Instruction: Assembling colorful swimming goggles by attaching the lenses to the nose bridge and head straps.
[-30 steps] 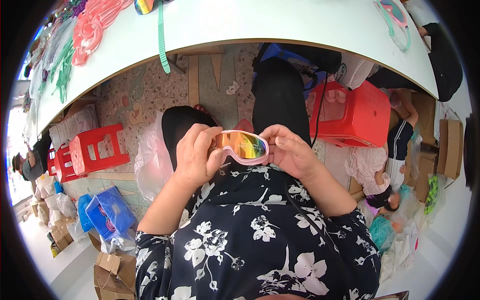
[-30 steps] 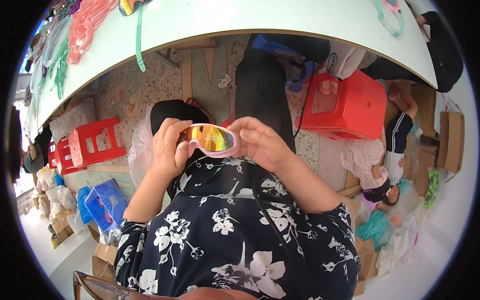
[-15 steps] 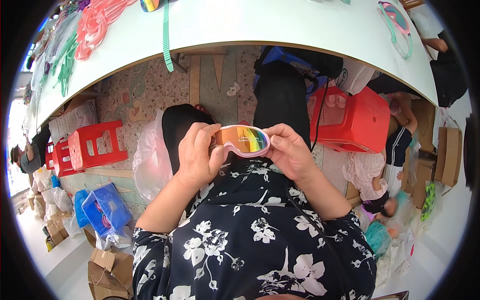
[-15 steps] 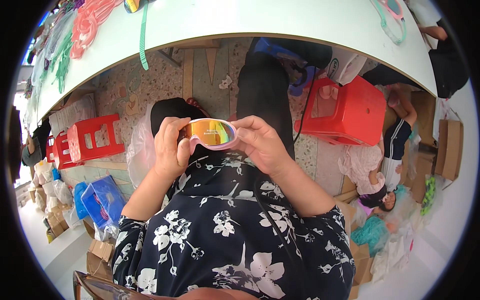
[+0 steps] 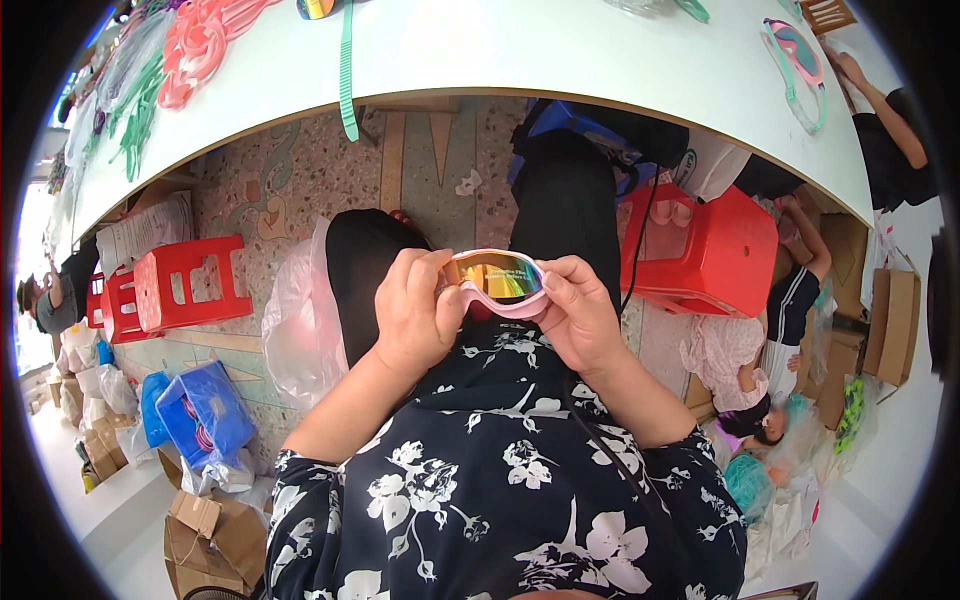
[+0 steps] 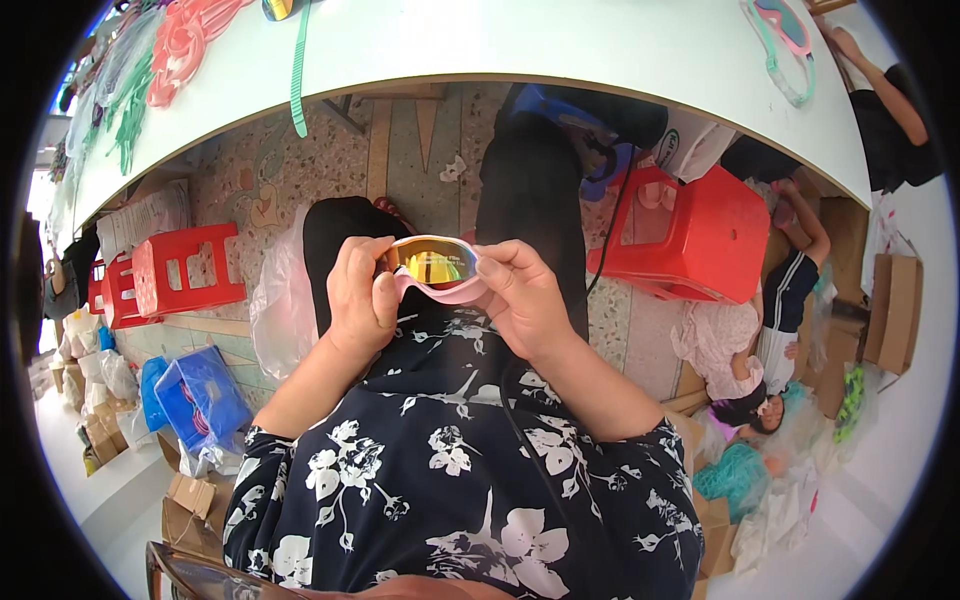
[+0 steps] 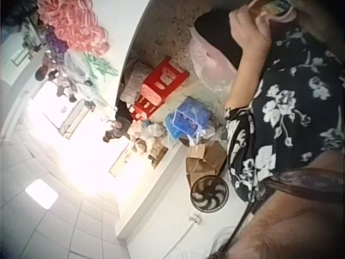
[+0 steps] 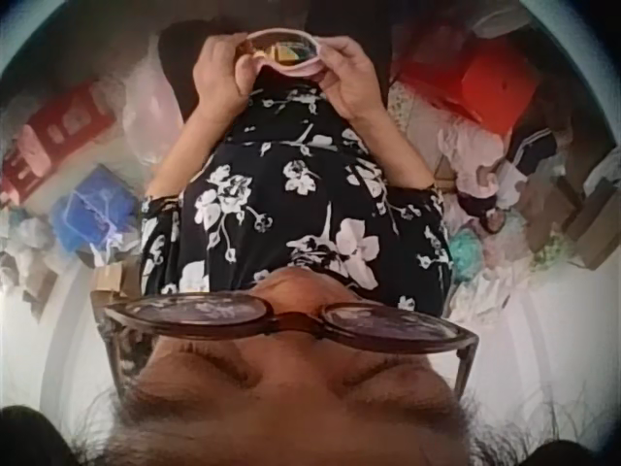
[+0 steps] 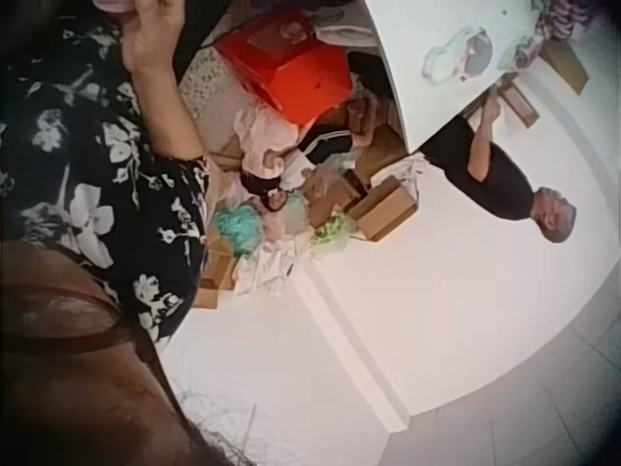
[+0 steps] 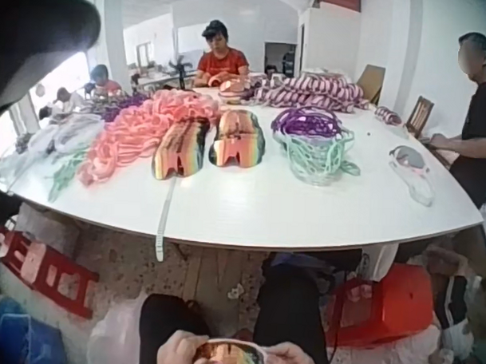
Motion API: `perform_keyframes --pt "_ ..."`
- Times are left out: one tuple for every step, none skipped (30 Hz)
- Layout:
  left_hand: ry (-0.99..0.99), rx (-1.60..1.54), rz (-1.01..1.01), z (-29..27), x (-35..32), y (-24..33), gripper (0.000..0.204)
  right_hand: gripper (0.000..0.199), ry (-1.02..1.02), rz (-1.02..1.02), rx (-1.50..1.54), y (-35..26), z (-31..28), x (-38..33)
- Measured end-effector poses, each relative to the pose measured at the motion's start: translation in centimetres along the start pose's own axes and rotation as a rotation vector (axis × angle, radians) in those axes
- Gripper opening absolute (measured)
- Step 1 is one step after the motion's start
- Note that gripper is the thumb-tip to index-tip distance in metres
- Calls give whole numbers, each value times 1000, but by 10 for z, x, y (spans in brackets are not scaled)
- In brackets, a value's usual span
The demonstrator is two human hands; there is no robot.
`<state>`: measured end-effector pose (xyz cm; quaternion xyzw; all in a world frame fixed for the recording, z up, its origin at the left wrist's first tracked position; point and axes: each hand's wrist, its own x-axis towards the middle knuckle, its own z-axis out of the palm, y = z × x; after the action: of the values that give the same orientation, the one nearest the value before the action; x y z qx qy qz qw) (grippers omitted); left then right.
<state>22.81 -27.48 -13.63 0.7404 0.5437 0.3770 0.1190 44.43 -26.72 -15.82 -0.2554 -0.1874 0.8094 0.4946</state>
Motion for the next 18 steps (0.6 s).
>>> perform_keyframes --pt "10 -2 -6 3 -1 0 37 16 11 -5 13 -1 4 0" --pt "20 -4 -11 5 -3 0 36 15 22 -11 27 -2 7 1" --pt "23 2 -2 5 -3 1 36 15 21 -7 18 -2 7 1" --pt "26 8 7 6 -4 1 35 15 20 -4 8 -2 6 1" --pt "30 15 16 6 -4 1 35 14 19 -1 -1 -3 6 1" --pt "39 26 38 7 -6 0 35 14 3 11 12 -4 4 0" --pt "49 36 59 7 -7 -2 35 14 -12 23 24 -5 2 0" --pt "58 47 80 7 -8 -3 36 14 -28 35 36 -6 1 0" --pt "57 59 91 6 -7 -4 37 14 -30 40 47 -7 1 0" --pt "56 72 103 5 -6 -4 37 14 -32 45 58 -8 1 1" --pt "55 83 114 3 -6 -4 38 14 -34 51 68 -9 2 1" --pt "68 100 141 2 -4 -5 39 14 -31 68 85 -8 1 1" --pt "82 117 169 1 -3 -6 39 14 -28 85 103 -8 0 1" --pt "94 134 196 0 -2 -7 40 14 -24 103 120 -7 0 0" --pt "88 111 173 0 -3 -6 39 14 -32 72 84 -7 1 0" --pt "81 88 150 1 -4 -5 39 14 -41 41 48 -7 3 -1" --pt "75 65 127 1 -5 -4 39 14 -49 10 12 -7 4 -1" --pt "61 5 75 2 -4 -2 35 14 -57 -4 11 -6 3 -1"
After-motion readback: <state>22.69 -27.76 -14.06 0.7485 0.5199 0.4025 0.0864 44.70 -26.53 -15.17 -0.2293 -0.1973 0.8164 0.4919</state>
